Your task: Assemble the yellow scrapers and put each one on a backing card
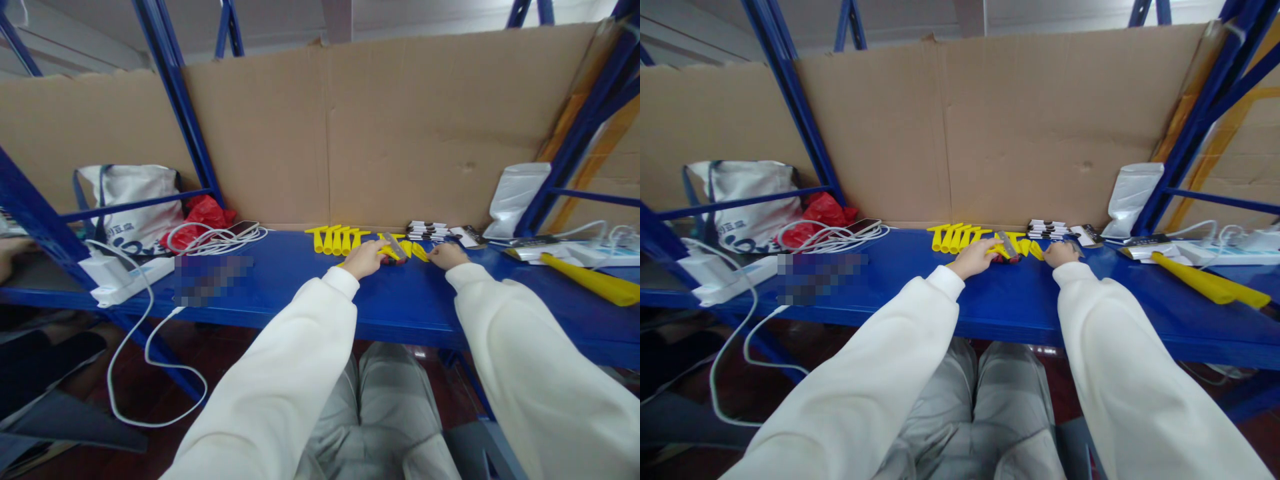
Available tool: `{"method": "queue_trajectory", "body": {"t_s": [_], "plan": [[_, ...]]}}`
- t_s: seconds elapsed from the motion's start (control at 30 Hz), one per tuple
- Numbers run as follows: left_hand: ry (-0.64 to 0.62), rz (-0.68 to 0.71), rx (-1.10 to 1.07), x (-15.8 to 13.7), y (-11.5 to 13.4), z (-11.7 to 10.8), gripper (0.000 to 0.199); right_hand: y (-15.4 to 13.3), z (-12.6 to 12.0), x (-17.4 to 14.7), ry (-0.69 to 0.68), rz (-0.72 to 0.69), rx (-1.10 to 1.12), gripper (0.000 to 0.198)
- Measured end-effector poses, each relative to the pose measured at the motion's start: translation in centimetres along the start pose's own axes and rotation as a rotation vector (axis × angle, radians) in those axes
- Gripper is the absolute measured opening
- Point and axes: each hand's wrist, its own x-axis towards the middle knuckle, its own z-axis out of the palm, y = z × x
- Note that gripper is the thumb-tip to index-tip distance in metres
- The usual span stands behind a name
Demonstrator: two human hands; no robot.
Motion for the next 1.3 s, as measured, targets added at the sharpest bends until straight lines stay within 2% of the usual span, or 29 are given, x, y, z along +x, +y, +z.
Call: {"method": "queue_trajectory", "body": {"t_s": [0.13, 0.43, 0.53, 0.6, 0.73, 0.8, 0.87, 0.93, 1.03, 1.1, 1.2, 1.3], "plan": [[0.002, 0.004, -0.004, 0.0, 0.0, 0.0, 0.046, -1.0, -1.3, -0.9, -0.095, 0.086, -0.103, 0.030], [0.006, 0.010, -0.006, -0.1, 0.0, -0.1, 0.045, -1.5, -2.2, -1.7, -0.075, 0.118, -0.140, 0.034], [0.003, 0.012, -0.004, -0.1, 0.0, -0.2, 0.045, -1.4, -2.5, -1.9, -0.016, 0.144, -0.084, 0.031], [0.000, 0.015, -0.006, -0.1, 0.0, -0.2, 0.045, -1.2, -2.8, -1.9, 0.069, 0.134, -0.021, 0.028], [0.002, 0.001, -0.004, -0.1, 0.0, -0.1, 0.046, -1.4, -3.9, -1.7, 0.331, 0.063, 0.207, 0.023], [0.003, -0.008, -0.001, 0.0, 0.1, -0.1, 0.046, -2.1, -4.6, -1.2, 0.430, 0.054, 0.406, 0.019], [-0.002, -0.008, -0.001, 0.0, 0.2, -0.1, 0.046, -3.2, -5.4, -0.5, 0.448, 0.110, 0.673, 0.015], [-0.006, -0.009, -0.001, -0.1, 0.3, -0.2, 0.046, -4.5, -5.9, 0.3, 0.378, 0.204, 0.970, 0.015], [-0.007, -0.018, 0.004, -0.2, 0.4, -0.4, 0.046, -6.5, -5.9, 1.1, 0.169, 0.277, 1.286, 0.011], [-0.010, -0.017, 0.004, -0.2, 0.4, -0.5, 0.047, -7.4, -5.3, 1.0, 0.051, 0.275, 1.360, 0.009], [-0.011, -0.008, 0.000, -0.3, 0.4, -0.6, 0.047, -8.2, -4.4, 0.1, -0.100, 0.293, 1.380, 0.012], [-0.007, -0.007, -0.001, -0.3, 0.5, -0.5, 0.047, -8.3, -4.3, -1.1, -0.309, 0.311, 1.381, 0.015]]}}
